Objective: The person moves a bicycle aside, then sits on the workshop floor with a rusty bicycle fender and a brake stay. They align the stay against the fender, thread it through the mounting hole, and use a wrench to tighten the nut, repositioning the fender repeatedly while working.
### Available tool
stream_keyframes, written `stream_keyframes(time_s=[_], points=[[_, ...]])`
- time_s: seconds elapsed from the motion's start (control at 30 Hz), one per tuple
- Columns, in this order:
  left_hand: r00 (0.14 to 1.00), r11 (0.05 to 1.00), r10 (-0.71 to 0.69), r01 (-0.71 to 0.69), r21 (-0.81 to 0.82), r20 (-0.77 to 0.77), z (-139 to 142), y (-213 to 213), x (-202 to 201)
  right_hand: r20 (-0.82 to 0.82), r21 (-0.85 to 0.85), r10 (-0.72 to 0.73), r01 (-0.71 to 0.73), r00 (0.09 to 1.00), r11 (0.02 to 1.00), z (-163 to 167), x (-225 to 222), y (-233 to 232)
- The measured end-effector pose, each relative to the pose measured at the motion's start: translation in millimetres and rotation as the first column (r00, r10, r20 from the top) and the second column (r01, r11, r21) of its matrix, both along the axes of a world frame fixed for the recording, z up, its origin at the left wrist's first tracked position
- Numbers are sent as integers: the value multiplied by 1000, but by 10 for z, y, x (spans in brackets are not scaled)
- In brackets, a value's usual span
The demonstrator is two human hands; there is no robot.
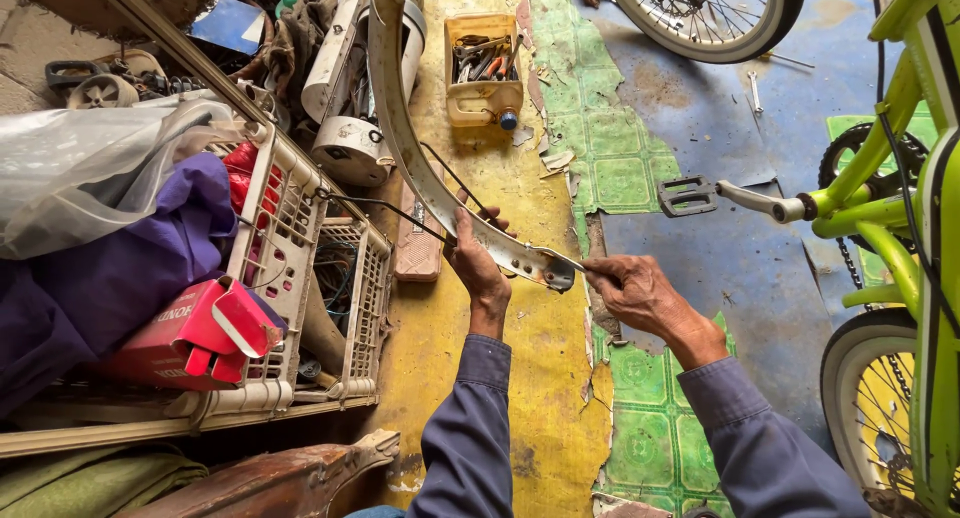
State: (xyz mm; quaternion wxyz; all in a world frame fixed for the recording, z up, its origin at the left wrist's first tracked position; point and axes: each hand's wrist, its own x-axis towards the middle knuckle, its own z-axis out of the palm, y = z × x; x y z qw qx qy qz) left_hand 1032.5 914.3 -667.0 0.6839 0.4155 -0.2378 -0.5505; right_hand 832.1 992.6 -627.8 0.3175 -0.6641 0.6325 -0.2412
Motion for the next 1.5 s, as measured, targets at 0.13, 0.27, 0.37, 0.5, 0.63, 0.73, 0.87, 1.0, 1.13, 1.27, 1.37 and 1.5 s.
stream_keyframes(time_s=[0.13, 0.27, 0.37, 0.5, 0.63, 0.73, 0.87, 1.0, 1.13, 1.27, 1.37, 1.5], points=[[999, 999, 35, -36, -11, -9, -45, -8, 23, 6, 103, 45, -45, 999, 994, -50, -9, -4], [995, 997, 82, -83, -10, -59, -117, -29, 23, -16, 143, 36, -33, 999, 989, -13, 33, 7], [994, 996, 91, -91, 10, -57, -140, -45, 19, -14, 194, 28, -25, 1000, 981, 17, 105, 19], [991, 992, 125, -126, -20, -44, -128, -28, 14, 20, 224, 39, -42, 999, 974, 34, 138, 26], [989, 990, 129, -132, -54, -68, -110, -18, 7, 50, 238, 36, -47, 998, 970, 19, 95, 14], [987, 989, 129, -136, -66, -95, -103, -17, 5, 122, 270, 10, -43, 993, 962, -1, 72, 14], [989, 990, 128, -132, -56, -70, -83, 0, 14, 126, 298, 25, -62, 992, 952, -20, 81, 15], [987, 989, 125, -132, -67, -100, -38, 10, 8, 48, 275, 48, -59, 998, 960, -14, 88, 6], [985, 990, 117, -126, -69, -126, -4, 17, 3, 23, 211, 98, -101, 995, 972, 15, 73, -6], [990, 991, 85, -96, -97, -113, -8, 34, 2, -18, 140, 147, -143, 989, 980, 50, 62, 1], [986, 991, 74, -89, -98, -148, -26, 35, -15, -27, 93, 168, -165, 985, 982, 75, 69, 17], [976, 986, 119, -138, -97, -180, -56, 49, -54, 16, 77, 173, -174, 985, 982, 99, 80, 15]])
